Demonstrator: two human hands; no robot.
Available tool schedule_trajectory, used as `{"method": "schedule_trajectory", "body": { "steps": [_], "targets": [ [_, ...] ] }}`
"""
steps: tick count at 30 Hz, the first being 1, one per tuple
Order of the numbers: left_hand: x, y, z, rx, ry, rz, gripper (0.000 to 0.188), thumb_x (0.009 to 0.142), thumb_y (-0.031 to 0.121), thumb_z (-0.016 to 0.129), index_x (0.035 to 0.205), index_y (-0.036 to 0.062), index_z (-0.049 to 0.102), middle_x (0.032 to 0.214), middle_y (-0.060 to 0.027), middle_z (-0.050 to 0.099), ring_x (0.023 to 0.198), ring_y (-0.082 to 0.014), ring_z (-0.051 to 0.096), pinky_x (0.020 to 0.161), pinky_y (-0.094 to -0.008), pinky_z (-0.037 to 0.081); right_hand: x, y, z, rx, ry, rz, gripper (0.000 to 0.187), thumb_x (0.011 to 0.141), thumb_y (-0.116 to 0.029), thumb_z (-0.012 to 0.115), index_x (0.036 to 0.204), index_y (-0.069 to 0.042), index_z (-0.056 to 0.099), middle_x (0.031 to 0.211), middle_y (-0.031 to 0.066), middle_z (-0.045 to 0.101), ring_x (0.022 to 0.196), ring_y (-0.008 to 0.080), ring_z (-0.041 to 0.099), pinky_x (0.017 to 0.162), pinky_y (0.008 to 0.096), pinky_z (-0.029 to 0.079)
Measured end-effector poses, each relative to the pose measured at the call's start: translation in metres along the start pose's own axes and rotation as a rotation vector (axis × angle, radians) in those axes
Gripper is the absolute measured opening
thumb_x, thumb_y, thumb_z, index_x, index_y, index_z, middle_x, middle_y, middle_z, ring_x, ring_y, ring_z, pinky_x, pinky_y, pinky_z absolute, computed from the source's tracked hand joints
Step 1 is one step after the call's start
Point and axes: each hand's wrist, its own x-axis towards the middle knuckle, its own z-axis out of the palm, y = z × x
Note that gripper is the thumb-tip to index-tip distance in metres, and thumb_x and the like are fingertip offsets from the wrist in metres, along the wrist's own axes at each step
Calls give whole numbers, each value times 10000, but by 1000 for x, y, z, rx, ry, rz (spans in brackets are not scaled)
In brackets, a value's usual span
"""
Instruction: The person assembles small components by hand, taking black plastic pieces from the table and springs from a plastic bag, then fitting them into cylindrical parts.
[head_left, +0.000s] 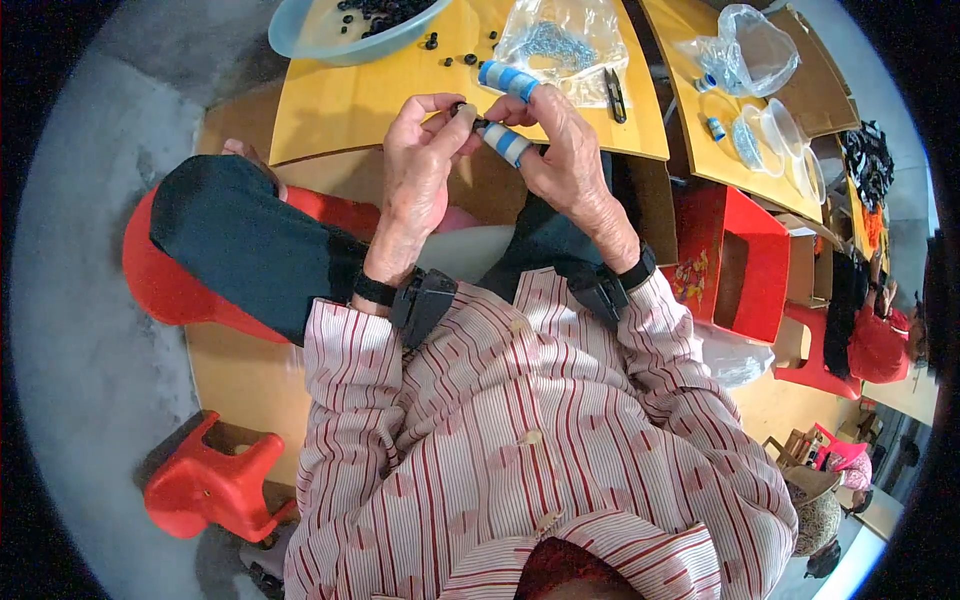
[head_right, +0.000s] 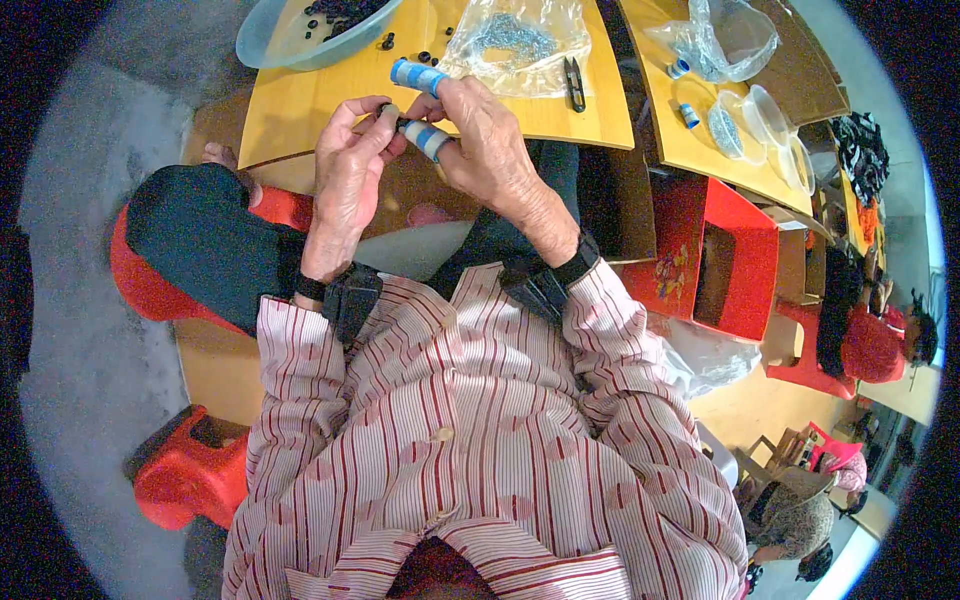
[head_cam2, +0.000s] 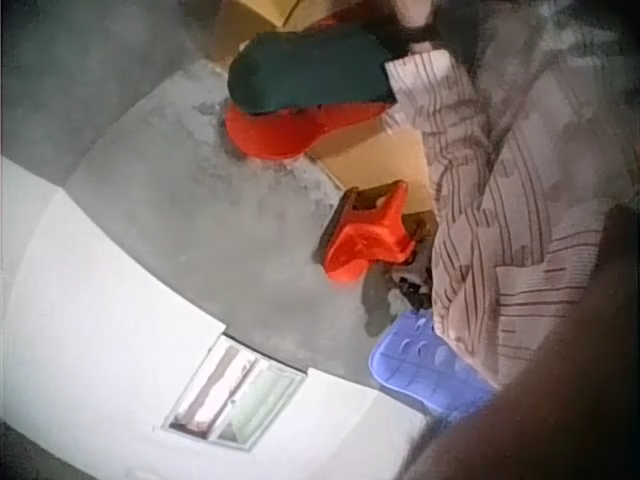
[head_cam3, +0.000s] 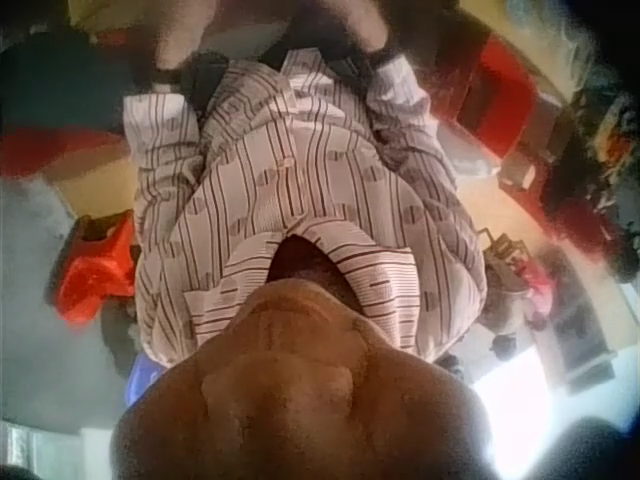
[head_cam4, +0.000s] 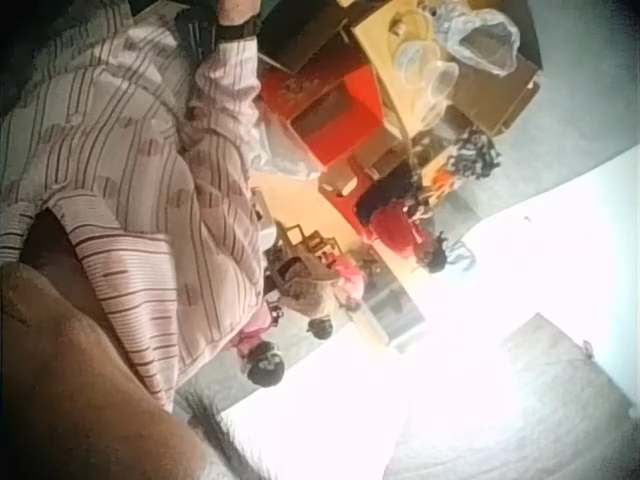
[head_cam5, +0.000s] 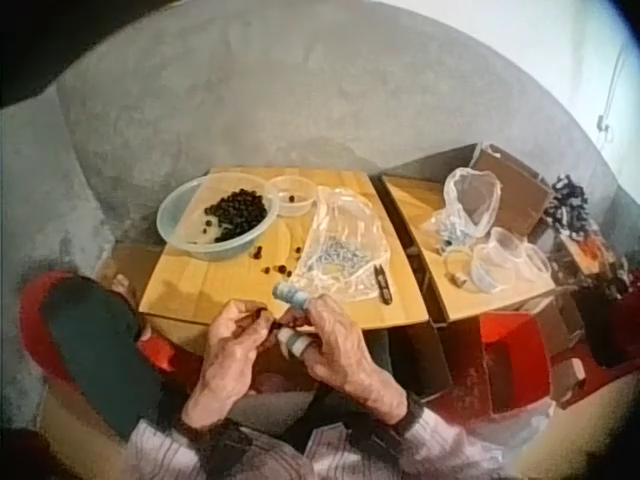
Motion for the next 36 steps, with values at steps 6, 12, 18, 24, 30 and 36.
{"method": "schedule_trajectory", "body": {
  "steps": [6,12,18,24,30,36],
  "targets": [
    [-1,0,6,46,-31,8,237,845,47,601,1042,-33,496,876,-77,592,770,-119,586,716,-234,490,-2,-4,-3,65,32,69,468,774,16,632,1218,-44,497,875,52,622,802,136,604,745,261,488],
    [-5,2,8,99,-103,4,220,844,21,581,1029,-47,483,889,-125,618,793,-160,612,753,-266,503,-1,0,-20,439,6,251,459,806,-24,607,1244,-53,472,892,49,614,800,114,590,731,269,500],
    [-6,3,12,186,-182,17,224,831,12,590,1017,-47,481,895,-164,640,788,-180,628,744,-277,504,7,5,-36,611,-87,312,415,847,-89,605,1228,-19,458,899,51,615,852,120,594,784,265,491],
    [-5,2,10,233,-224,17,223,825,34,613,1000,-50,504,887,-151,644,774,-163,628,718,-259,506,8,12,-39,531,-150,297,382,844,-99,614,1194,-10,488,905,56,625,847,117,596,788,280,490],
    [-5,-1,7,271,-223,10,223,815,52,638,979,-43,520,870,-131,647,741,-147,626,692,-243,505,12,13,-46,436,-175,238,348,846,-114,619,1159,-7,513,904,53,633,849,118,598,790,284,488],
    [-4,-4,8,325,-213,60,213,806,47,650,960,-30,525,846,-103,644,720,-122,614,677,-227,494,18,3,-52,350,-247,263,252,844,-84,621,1057,-16,506,953,49,606,882,113,579,826,268,476]
  ]
}}
